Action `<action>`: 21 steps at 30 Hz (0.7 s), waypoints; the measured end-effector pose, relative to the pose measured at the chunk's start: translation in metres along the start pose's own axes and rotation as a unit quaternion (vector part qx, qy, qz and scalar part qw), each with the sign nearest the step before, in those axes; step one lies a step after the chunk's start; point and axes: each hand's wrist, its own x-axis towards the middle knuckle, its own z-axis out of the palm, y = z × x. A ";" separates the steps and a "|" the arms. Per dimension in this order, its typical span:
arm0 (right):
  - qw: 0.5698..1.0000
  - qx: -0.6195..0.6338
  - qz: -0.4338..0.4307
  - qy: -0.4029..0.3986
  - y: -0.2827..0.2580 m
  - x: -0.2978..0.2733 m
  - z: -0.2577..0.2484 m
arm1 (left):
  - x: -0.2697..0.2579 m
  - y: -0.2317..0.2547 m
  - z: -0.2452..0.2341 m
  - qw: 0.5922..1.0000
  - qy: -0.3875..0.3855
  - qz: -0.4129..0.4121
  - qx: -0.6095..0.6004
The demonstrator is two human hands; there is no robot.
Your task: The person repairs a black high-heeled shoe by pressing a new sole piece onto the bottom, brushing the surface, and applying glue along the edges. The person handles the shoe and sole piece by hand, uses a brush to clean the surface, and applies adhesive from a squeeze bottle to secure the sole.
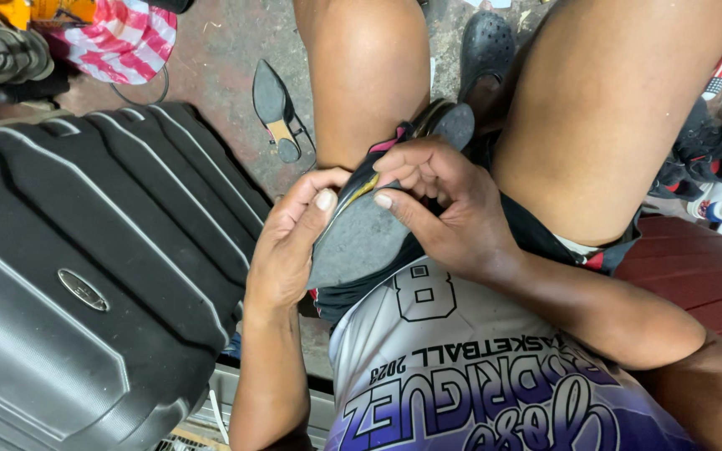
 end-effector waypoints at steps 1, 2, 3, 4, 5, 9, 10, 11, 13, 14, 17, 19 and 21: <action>1.000 0.008 0.000 0.006 0.000 -0.002 -0.001 | 0.000 0.000 0.001 1.000 -0.008 0.009 -0.002; 1.000 0.015 -0.002 0.012 0.000 -0.002 -0.002 | 0.002 0.000 0.002 1.000 -0.017 0.021 -0.004; 1.000 0.021 -0.004 0.017 0.001 -0.002 -0.004 | 0.003 0.000 0.002 0.999 -0.025 0.032 -0.006; 1.000 0.019 -0.009 0.017 0.000 -0.003 -0.005 | 0.004 0.000 0.003 0.999 -0.024 0.042 -0.009; 1.000 0.018 -0.014 0.016 0.000 -0.003 -0.006 | 0.004 -0.002 0.004 0.998 -0.023 0.051 -0.012; 0.999 0.004 -0.020 0.040 -0.007 -0.006 -0.011 | 0.003 -0.010 0.017 0.995 -0.004 0.090 -0.044; 0.998 0.003 -0.039 0.050 -0.012 -0.004 -0.012 | 0.004 -0.010 0.022 0.992 -0.011 0.097 -0.082; 0.997 0.001 -0.057 0.059 -0.020 -0.004 -0.016 | 0.004 -0.008 0.032 0.987 -0.019 0.104 -0.119; 0.992 -0.038 -0.094 0.071 -0.043 0.009 -0.042 | 0.022 0.007 0.062 0.976 -0.034 0.130 -0.173; 0.990 -0.075 -0.089 0.074 -0.057 0.027 -0.050 | 0.036 0.021 0.068 0.971 -0.032 0.130 -0.199; 0.990 -0.056 -0.109 0.066 -0.086 0.067 -0.065 | 0.068 0.051 0.078 0.951 -0.064 0.142 -0.268; 0.990 -0.006 -0.139 0.018 -0.111 0.092 -0.080 | 0.091 0.069 0.090 0.934 -0.095 0.173 -0.298; 0.986 0.031 -0.158 -0.031 -0.139 0.110 -0.087 | 0.113 0.090 0.096 0.917 -0.142 0.194 -0.318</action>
